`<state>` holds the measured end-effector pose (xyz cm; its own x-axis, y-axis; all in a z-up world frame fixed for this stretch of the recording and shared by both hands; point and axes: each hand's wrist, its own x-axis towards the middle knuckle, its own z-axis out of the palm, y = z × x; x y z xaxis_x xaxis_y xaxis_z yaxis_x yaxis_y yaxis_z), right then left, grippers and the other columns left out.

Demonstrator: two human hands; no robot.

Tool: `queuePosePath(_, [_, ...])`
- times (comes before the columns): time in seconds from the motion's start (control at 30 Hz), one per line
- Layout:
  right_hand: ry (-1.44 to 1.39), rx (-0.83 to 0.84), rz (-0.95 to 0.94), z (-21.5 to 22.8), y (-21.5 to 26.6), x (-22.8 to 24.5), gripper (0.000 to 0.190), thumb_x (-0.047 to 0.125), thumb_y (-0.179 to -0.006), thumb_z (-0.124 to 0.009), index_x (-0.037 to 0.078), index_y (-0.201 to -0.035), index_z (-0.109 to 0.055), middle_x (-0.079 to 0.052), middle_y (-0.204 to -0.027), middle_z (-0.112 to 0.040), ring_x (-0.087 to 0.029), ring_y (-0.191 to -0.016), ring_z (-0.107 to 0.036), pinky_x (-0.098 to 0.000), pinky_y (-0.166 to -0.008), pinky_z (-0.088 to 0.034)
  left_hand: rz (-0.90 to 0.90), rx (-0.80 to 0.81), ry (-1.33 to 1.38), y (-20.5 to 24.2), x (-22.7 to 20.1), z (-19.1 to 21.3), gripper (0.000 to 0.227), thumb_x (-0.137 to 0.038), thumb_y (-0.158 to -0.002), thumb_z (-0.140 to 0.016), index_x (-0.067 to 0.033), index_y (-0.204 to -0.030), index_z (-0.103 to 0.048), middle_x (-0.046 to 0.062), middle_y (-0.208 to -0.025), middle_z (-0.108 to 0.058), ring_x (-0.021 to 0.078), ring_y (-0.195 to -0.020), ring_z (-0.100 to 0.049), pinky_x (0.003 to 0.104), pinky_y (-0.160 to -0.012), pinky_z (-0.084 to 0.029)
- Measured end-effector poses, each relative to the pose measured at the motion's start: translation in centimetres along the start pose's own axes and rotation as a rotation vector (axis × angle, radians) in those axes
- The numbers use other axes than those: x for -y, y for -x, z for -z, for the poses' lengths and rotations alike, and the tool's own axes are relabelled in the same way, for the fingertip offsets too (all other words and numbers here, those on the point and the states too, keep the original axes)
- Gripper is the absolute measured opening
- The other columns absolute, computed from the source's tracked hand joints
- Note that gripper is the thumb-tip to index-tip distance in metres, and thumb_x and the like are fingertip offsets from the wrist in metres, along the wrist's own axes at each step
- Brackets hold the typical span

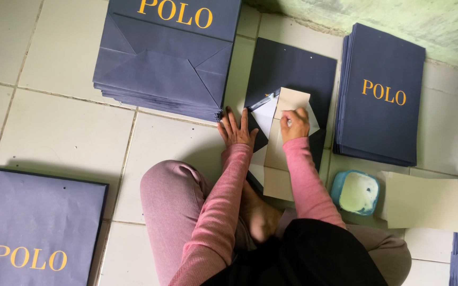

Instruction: Applying glue to paper bag flaps, inserting cardboard reinforcements, and folding the base to assemble the bags.

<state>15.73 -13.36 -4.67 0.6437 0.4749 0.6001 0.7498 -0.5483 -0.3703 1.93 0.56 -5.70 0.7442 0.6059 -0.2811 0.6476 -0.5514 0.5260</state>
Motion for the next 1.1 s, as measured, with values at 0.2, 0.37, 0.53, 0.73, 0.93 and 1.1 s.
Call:
queuePosePath(0.2, [-0.056,0.091,0.022,1.2,0.6,5.9,0.016,0.0,-0.077,-0.077,0.013,-0.087,-0.076,-0.006,-0.077,-0.056,-0.029,-0.075,-0.062,-0.0376,-0.071,-0.055,-0.019,-0.046,-0.006,0.1,0.1,-0.4,0.091,-0.055,-0.093,-0.065,-0.0339,-0.163,-0.011,0.015,-0.171,0.002,0.0365,-0.157,0.004,0.06,-0.125,0.005])
queuePosePath(0.37, [-0.003,0.033,0.011,1.5,-0.6,3.0,0.014,0.003,-0.078,-0.077,0.015,-0.087,-0.075,-0.005,-0.077,-0.055,-0.028,-0.075,-0.062,-0.0382,-0.071,-0.054,-0.008,-0.058,0.009,0.0,0.3,-0.6,0.096,-0.056,-0.092,-0.066,-0.0276,-0.164,-0.009,0.014,-0.171,0.002,0.0345,-0.158,0.003,0.059,-0.126,0.005])
queuePosePath(0.53, [0.011,0.02,0.007,0.5,0.6,3.5,0.014,0.005,-0.079,-0.077,0.017,-0.086,-0.074,-0.004,-0.077,-0.053,-0.026,-0.075,-0.061,-0.0362,-0.073,-0.053,-0.011,-0.05,0.007,-0.2,0.4,-0.8,0.098,-0.057,-0.092,-0.066,-0.0257,-0.164,-0.008,0.013,-0.171,0.002,0.0348,-0.158,0.003,0.06,-0.126,0.005])
queuePosePath(0.73, [-0.051,0.117,0.039,-0.4,2.8,7.0,0.015,0.001,-0.079,-0.074,0.014,-0.087,-0.073,-0.007,-0.078,-0.053,-0.03,-0.075,-0.061,-0.0383,-0.071,-0.053,-0.009,-0.059,0.037,-0.2,0.3,-0.7,0.097,-0.056,-0.091,-0.067,-0.0257,-0.164,-0.01,0.013,-0.171,0.001,0.0344,-0.158,0.003,0.059,-0.126,0.006])
queuePosePath(0.93, [-0.021,0.081,0.045,0.4,1.1,3.3,0.017,-0.001,-0.077,-0.075,0.013,-0.087,-0.073,-0.006,-0.08,-0.053,-0.028,-0.076,-0.059,-0.0375,-0.071,-0.052,-0.017,-0.067,0.033,-0.6,0.7,-1.7,0.098,-0.057,-0.091,-0.067,-0.0256,-0.165,-0.009,0.013,-0.171,0.001,0.0346,-0.158,0.003,0.059,-0.126,0.007])
queuePosePath(1.1, [0.045,-0.009,0.028,1.0,-0.2,1.8,0.015,0.004,-0.079,-0.075,0.017,-0.086,-0.073,-0.004,-0.078,-0.052,-0.025,-0.075,-0.059,-0.0353,-0.073,-0.053,-0.02,-0.053,0.048,-0.3,0.5,-1.1,0.097,-0.055,-0.091,-0.067,-0.0289,-0.164,-0.009,0.013,-0.171,0.003,0.035,-0.158,0.004,0.06,-0.126,0.006])
